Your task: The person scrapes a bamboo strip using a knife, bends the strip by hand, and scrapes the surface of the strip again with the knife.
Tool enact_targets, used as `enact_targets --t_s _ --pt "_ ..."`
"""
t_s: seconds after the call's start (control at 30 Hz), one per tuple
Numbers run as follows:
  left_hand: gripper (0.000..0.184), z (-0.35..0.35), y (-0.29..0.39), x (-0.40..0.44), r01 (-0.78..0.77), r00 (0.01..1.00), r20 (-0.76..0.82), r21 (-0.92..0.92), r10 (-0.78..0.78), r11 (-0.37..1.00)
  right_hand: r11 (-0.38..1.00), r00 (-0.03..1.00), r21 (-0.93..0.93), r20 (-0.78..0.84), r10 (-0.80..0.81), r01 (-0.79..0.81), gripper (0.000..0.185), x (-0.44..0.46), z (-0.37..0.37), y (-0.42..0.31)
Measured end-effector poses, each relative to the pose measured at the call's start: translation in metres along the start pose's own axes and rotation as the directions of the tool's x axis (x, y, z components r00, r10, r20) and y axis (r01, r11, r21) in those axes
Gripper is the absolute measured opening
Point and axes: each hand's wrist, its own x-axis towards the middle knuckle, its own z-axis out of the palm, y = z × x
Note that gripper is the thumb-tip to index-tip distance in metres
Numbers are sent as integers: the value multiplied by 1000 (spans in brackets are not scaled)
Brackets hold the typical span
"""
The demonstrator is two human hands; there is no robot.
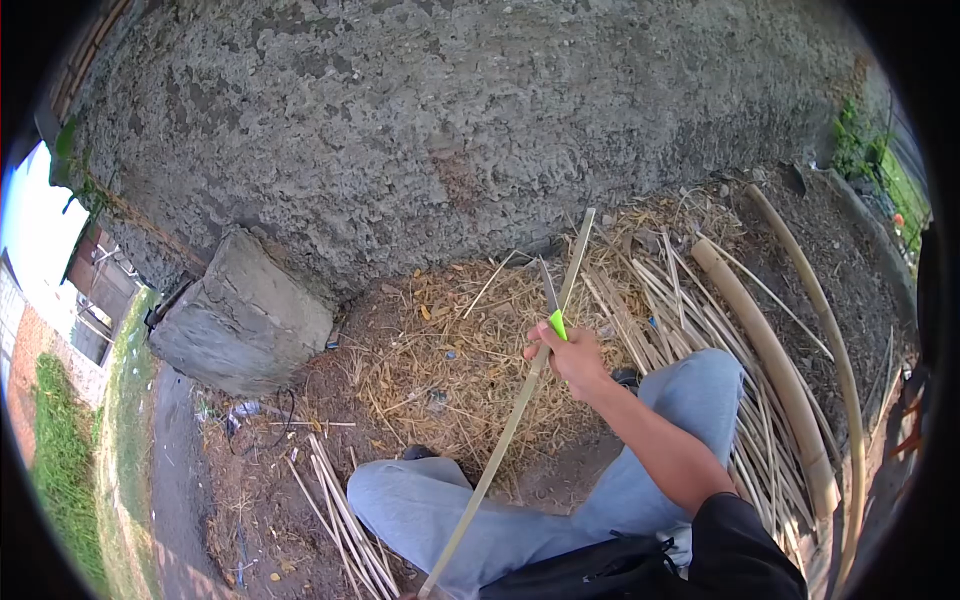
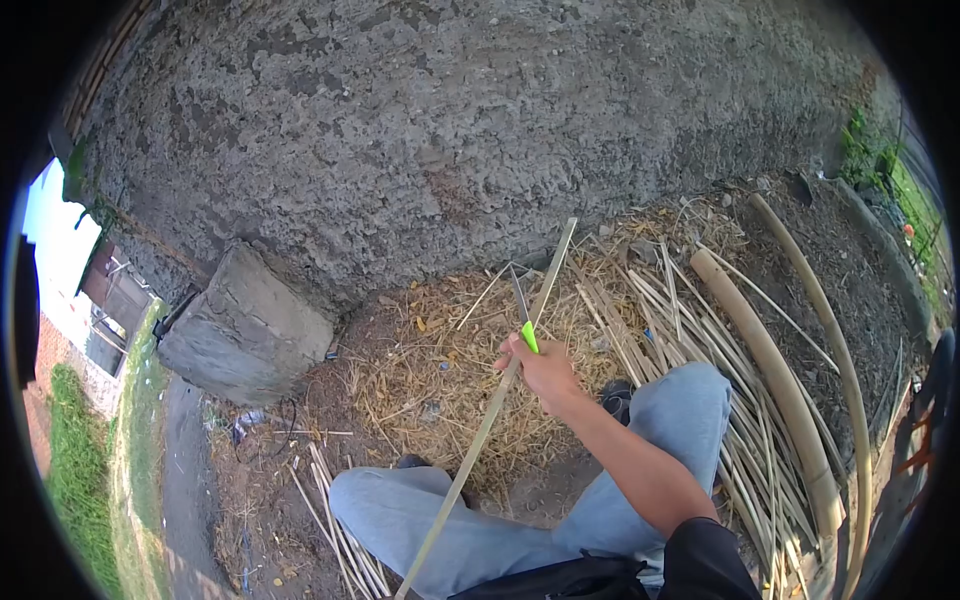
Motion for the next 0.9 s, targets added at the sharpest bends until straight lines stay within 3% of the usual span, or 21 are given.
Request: enact_targets --t_s 0.03,0.07,0.13,0.17,0.23,0.33,0.37,0.47,0.53,0.57,0.6,0.63,0.67,0.7,0.73,0.77,0.8,0.83,0.9 --pt "26 -4 30 0 -71 989 -104 292 105 954 1000 1000 3 2 2 -2 30 0 2 1" --pt "34 -5 60 3 -102 957 -168 563 234 820 996 999 80 -15 34 -33 28 0 3 3" --pt "46 3 84 10 -140 825 -300 713 479 687 985 997 159 -32 70 -64 27 -1 4 4" --pt "46 9 95 20 -141 824 -299 714 481 686 982 997 180 -49 61 -51 26 -1 5 3" --pt "48 22 116 41 -349 728 -410 468 549 812 978 997 204 -60 56 -43 25 -3 8 4" --pt "44 30 178 67 -416 667 -342 566 662 712 975 994 216 -87 71 -50 25 -4 12 1" --pt "32 35 191 87 -446 484 -352 688 801 572 960 993 269 -63 97 -77 25 -5 12 2" --pt "35 60 172 111 -480 448 -367 670 815 566 944 992 316 -45 117 -97 29 -10 15 -4" --pt "28 67 153 120 -442 705 -368 441 607 781 945 992 314 -55 116 -93 32 -11 14 -7" --pt "28 62 162 115 -447 703 -364 442 611 778 991 998 131 -64 -11 19 37 -10 12 -7" --pt "29 52 176 103 -289 864 -340 266 370 920 990 990 -58 -47 -132 129 42 -10 11 -6" --pt "32 46 183 96 -78 959 -264 96 101 992 991 991 -56 -46 -127 125 42 -11 10 -5" --pt "32 50 168 101 -72 960 -265 97 95 993 914 946 -299 -84 -313 276 44 -15 8 -5" --pt "29 59 140 110 -234 912 -348 -6 218 972 758 868 -527 -71 -491 385 46 -20 6 -5" --pt "26 63 125 115 -399 837 -442 -93 321 912 759 871 -525 -69 -487 384 46 -26 4 -6" --pt "26 61 126 112 -397 838 -444 -93 319 913 661 895 -653 59 -443 370 45 -33 2 -8" --pt "25 58 129 106 -316 887 -405 -183 222 931 538 911 -759 176 -372 366 44 -39 0 -9" --pt "25 56 130 102 -229 926 -357 -270 124 935 537 912 -760 179 -370 367 44 -44 -1 -6" --pt "24 60 107 107 -237 925 -349 -224 149 945 272 802 -798 384 -458 538 39 -55 -1 1"
